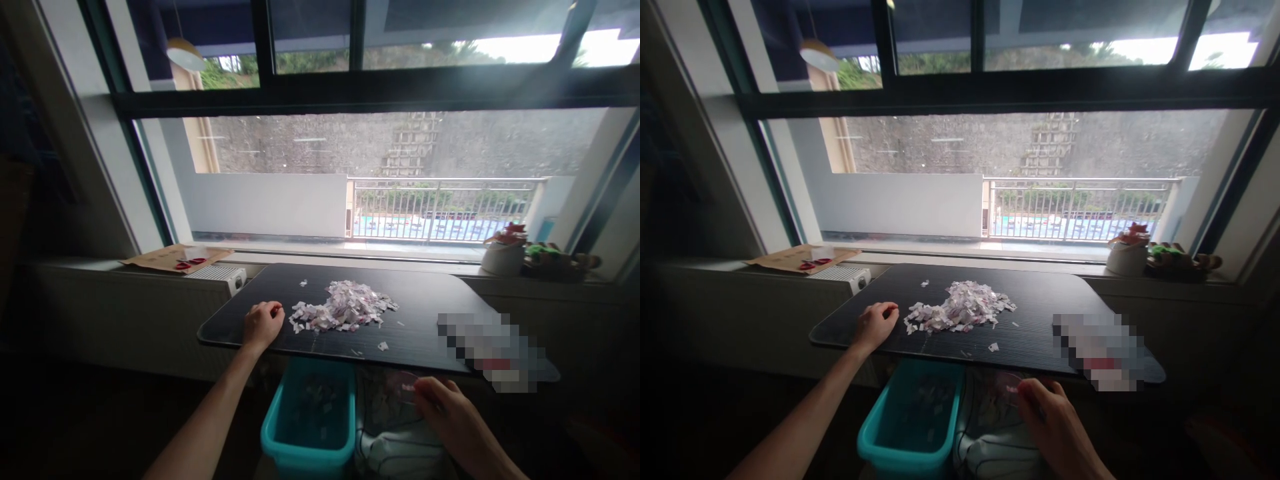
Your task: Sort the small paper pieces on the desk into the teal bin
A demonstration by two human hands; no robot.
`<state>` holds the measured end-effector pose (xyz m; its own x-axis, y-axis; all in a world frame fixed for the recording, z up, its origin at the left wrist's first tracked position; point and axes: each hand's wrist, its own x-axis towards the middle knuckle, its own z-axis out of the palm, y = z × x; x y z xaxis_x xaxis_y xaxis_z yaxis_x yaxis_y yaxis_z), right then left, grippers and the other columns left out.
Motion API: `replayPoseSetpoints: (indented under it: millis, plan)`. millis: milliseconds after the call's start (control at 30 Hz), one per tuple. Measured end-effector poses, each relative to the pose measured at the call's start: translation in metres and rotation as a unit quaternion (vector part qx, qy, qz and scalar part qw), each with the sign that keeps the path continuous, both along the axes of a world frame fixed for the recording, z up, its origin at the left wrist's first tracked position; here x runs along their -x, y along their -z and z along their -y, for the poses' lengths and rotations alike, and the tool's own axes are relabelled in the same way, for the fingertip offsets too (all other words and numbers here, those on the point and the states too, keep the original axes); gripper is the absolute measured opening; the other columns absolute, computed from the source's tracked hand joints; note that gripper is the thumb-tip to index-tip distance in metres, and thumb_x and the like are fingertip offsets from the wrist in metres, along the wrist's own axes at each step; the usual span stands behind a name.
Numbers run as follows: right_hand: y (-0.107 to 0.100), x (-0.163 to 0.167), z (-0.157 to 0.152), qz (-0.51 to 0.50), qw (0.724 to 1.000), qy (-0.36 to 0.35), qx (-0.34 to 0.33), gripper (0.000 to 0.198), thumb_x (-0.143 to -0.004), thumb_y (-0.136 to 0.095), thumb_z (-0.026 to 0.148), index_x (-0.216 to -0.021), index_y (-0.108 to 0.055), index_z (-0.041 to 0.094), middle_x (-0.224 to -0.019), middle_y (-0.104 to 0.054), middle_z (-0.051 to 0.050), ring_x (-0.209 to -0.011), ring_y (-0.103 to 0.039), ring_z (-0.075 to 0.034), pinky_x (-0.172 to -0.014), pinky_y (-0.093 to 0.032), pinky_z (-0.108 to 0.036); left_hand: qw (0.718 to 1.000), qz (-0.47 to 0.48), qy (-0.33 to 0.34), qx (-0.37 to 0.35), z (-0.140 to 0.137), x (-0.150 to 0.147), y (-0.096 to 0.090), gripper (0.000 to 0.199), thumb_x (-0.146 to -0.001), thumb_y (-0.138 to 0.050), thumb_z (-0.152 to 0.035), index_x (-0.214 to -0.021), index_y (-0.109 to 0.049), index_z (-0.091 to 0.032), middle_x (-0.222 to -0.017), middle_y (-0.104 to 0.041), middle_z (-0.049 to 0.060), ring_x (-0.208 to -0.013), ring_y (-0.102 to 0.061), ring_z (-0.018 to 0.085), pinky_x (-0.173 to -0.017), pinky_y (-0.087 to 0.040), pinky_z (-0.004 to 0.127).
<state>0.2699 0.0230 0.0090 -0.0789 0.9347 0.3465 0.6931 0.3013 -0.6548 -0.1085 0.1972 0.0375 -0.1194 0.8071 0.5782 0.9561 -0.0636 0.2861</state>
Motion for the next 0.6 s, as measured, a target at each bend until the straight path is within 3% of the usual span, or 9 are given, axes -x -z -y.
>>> replayPoseSetpoints:
  millis: [167,367,500,600]
  plan:
    - [0.009,-0.016,0.002,-0.013,0.999,0.018,0.032,0.026,-0.089,-0.048,0.043,-0.085,-0.061,0.021,-0.069,-0.066,0.001,-0.062,-0.060,-0.013,-0.061,-0.047,-0.019,1.000,0.005,0.010,-0.010,-0.001,0.001,0.001,0.024,-0.079,-0.048,-0.028,-0.084,-0.070,-0.019,-0.087,-0.069,0.007,-0.084,-0.061,0.026,-0.078,-0.046,0.035]
    - [0.022,-0.017,-0.005,-0.022,0.999,-0.014,0.028,0.027,-0.086,-0.051,0.043,-0.079,-0.062,0.020,-0.071,-0.067,0.000,-0.063,-0.059,-0.014,-0.058,-0.045,-0.018,0.998,0.017,0.033,-0.052,0.006,-0.006,-0.010,0.024,-0.079,-0.046,-0.025,-0.081,-0.068,-0.017,-0.086,-0.068,0.009,-0.086,-0.061,0.027,-0.082,-0.046,0.039]
    - [0.030,-0.021,-0.007,-0.008,0.998,-0.029,0.054,0.027,-0.088,-0.048,0.042,-0.081,-0.060,0.019,-0.074,-0.065,0.000,-0.066,-0.058,-0.013,-0.062,-0.045,-0.018,0.990,0.025,0.092,-0.107,0.050,-0.025,-0.009,0.026,-0.085,-0.040,-0.025,-0.088,-0.065,-0.019,-0.094,-0.066,0.007,-0.097,-0.058,0.021,-0.091,-0.043,0.034]
    - [0.034,-0.025,-0.008,-0.006,0.998,-0.029,0.053,0.026,-0.089,-0.047,0.041,-0.083,-0.060,0.019,-0.075,-0.064,0.000,-0.067,-0.057,-0.013,-0.063,-0.045,-0.018,0.969,0.095,0.193,-0.122,0.098,-0.036,0.012,0.023,-0.087,-0.041,-0.029,-0.088,-0.063,-0.020,-0.094,-0.063,0.006,-0.094,-0.059,0.020,-0.087,-0.046,0.032]
